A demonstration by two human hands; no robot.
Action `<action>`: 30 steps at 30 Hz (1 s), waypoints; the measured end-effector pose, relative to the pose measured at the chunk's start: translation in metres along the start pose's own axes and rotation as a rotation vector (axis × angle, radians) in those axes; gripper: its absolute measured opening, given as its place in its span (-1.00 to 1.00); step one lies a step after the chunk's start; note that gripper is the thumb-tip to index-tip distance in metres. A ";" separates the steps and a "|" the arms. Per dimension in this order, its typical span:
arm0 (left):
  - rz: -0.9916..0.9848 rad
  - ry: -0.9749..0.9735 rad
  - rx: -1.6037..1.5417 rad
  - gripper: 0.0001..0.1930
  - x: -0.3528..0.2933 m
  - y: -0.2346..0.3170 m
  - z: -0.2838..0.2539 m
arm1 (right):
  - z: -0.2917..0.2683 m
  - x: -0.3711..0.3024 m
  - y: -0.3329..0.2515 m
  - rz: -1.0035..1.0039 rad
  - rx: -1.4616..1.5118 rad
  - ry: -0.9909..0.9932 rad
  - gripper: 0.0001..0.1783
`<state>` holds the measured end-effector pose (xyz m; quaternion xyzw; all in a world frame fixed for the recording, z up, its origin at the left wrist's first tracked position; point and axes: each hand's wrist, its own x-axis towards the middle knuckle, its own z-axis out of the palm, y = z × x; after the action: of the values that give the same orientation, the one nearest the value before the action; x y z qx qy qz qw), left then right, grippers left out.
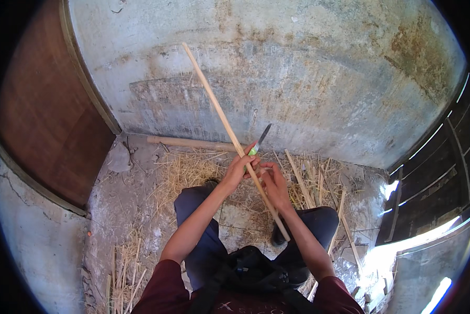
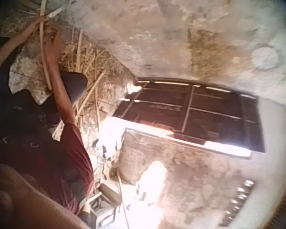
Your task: The person carves a long wooden stick using a small knife, shaving off pieces of wood while sitting on the floor.
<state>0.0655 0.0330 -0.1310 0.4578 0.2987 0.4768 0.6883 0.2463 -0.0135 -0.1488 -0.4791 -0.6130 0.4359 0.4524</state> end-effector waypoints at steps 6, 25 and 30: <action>0.214 -0.014 0.043 -0.25 0.003 -0.008 -0.007 | 0.010 0.029 -0.014 0.103 0.362 0.008 -0.49; 0.335 0.096 0.257 -0.17 0.001 0.010 0.007 | 0.039 0.061 -0.039 0.015 0.429 0.187 -0.69; 0.569 0.082 0.586 -0.14 0.005 0.013 0.001 | 0.041 0.067 -0.039 -0.032 0.389 0.208 -0.73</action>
<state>0.0635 0.0394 -0.1190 0.6795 0.3104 0.5609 0.3568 0.1900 0.0421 -0.1109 -0.4154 -0.4751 0.4869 0.6039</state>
